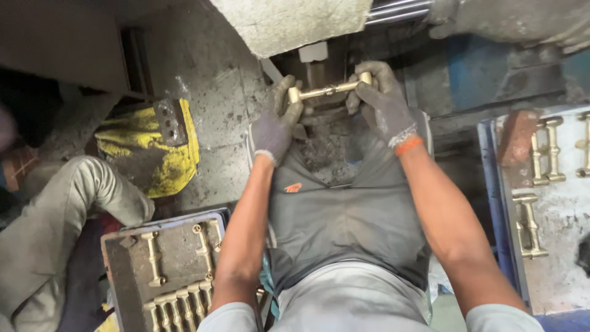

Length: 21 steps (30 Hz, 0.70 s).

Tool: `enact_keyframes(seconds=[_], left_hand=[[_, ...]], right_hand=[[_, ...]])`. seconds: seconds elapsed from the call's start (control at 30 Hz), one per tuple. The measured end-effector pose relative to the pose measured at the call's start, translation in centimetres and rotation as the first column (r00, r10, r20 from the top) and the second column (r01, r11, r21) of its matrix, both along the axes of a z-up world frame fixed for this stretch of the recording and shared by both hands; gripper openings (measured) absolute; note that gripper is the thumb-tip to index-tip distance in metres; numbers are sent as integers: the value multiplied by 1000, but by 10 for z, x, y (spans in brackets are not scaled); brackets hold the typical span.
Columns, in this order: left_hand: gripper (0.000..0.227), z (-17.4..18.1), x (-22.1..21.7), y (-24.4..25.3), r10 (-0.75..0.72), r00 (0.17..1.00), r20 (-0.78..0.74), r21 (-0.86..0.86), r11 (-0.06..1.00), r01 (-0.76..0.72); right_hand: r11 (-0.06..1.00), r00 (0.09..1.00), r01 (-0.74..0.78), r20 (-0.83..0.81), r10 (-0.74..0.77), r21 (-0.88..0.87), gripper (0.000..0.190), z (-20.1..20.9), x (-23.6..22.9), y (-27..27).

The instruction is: The person sits and repeatedly presses small brass fittings against a rotating grinding wheel to smooth their surfaces. They handle the parts one at a time, rotating them to contact different sides, then place finished pieces into a nearby tray.

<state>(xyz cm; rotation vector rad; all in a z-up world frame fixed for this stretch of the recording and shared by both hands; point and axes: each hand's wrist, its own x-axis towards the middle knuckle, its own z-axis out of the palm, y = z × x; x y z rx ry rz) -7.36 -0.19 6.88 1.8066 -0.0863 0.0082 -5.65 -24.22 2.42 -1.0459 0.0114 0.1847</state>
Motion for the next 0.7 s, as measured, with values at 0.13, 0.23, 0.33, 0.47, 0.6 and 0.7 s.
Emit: enact_keyframes(seconds=[0.13, 0.23, 0.33, 0.47, 0.6, 0.7], left_hand=[[54, 33, -17, -7, 5, 946, -324, 30, 1000, 5], [52, 40, -27, -6, -12, 997, -70, 418, 908, 41], [48, 27, -29, -10, -5, 996, -91, 308, 951, 33], [35, 3, -12, -16, 79, 953, -291, -31, 995, -91], [28, -13, 0, -9, 51, 835, -549, -209, 958, -196], [25, -23, 13, -2, -71, 798, -599, -308, 940, -148]], right_hand=[[995, 994, 12, -112, 0, 103, 26, 27, -39, -12], [998, 993, 15, -117, -8, 58, 26, 39, -56, -16], [985, 994, 39, -92, -55, -170, 30, 37, -73, -37], [338, 904, 401, 428, 5, -851, 35, 27, -88, -95], [-422, 904, 202, 334, -266, -884, 46, -5, -116, -174], [-479, 876, 144, 337, -346, -866, 64, -36, -135, -213]])
